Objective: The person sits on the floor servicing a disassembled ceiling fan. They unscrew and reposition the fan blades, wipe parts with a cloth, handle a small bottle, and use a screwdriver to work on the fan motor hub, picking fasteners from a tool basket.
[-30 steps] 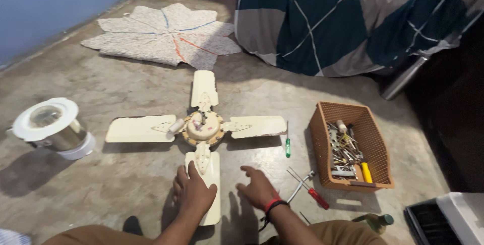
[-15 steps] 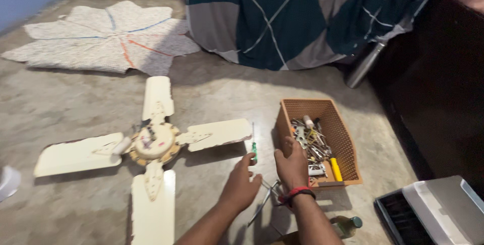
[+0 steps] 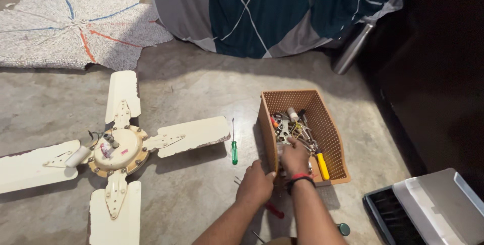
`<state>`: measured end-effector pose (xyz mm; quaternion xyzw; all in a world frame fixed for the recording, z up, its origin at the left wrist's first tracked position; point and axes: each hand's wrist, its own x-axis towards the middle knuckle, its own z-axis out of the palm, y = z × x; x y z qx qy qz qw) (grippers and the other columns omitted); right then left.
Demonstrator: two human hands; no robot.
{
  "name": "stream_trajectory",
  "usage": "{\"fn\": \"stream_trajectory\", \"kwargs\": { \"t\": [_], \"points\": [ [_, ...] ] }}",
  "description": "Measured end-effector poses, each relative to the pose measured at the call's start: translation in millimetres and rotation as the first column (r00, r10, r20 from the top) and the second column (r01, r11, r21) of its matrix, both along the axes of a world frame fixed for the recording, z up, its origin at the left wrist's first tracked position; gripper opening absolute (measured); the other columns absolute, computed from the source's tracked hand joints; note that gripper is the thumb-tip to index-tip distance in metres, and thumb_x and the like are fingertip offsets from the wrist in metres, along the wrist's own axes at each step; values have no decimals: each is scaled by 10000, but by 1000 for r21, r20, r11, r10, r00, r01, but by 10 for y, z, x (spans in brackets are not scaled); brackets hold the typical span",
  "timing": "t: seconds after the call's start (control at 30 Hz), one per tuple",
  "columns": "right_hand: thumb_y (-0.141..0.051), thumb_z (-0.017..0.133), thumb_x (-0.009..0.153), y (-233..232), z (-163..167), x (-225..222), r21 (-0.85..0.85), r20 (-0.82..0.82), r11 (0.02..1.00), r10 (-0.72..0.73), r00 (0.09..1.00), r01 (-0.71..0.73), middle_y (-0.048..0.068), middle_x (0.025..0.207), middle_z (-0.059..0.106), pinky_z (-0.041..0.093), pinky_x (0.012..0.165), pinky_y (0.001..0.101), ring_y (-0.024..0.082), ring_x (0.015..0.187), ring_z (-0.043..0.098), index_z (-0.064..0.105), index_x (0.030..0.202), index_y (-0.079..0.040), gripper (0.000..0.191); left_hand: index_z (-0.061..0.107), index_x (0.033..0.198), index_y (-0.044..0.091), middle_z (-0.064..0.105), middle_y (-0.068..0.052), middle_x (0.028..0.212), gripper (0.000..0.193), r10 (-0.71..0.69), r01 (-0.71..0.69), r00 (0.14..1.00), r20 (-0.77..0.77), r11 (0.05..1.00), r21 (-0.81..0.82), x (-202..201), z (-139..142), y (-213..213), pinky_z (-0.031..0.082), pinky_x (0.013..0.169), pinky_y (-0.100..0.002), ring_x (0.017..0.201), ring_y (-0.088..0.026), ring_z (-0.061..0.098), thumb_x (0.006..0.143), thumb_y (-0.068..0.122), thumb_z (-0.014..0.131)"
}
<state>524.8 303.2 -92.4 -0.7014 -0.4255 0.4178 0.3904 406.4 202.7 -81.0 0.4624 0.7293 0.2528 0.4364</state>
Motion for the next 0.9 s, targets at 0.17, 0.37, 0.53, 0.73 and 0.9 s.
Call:
{"fn": "stream_trajectory", "kwargs": {
  "t": [0.17,0.37,0.53,0.73,0.9],
  "points": [
    [-247,731,811,-9,-123,58,-24,426,989,141,894,-144,149,1225,726,535,990,380,295,1108,717,718,1268,-117,475,533,1387,35,639,-205,1345,509,73,-99,982,176,985,140,63,32,2,495,1069,-407,1273,-341,626,938,261,613],
    [-276,829,696,-4,-70,57,-141,412,978,199,889,-154,149,1272,703,552,984,382,293,1127,716,691,1296,-133,632,529,1385,41,592,-188,1347,593,23,-56,989,145,973,226,157,124,-61,469,1077,-390,1252,-323,591,823,138,691],
    [-340,830,713,33,-81,86,-190,433,965,250,866,-183,187,1137,773,560,948,373,299,1058,754,757,1210,-70,571,649,1305,75,673,-155,1265,499,83,-104,992,89,958,266,168,261,-19,500,1032,-411,1192,-336,644,806,64,650],
    [-311,659,881,-138,265,146,-215,-51,972,80,995,-89,82,760,659,483,641,412,227,676,609,750,969,-18,319,711,1234,90,765,-92,1145,396,22,-85,971,239,962,258,-253,353,53,550,905,-347,1030,-247,726,845,166,713],
    [-180,575,888,-626,767,62,-217,-191,941,220,957,-259,46,748,576,443,509,376,176,590,523,619,1037,-125,165,654,1325,124,751,2,1200,373,92,-140,801,591,989,37,-830,773,-23,530,803,-314,978,-152,689,989,271,584]
  ]
}}
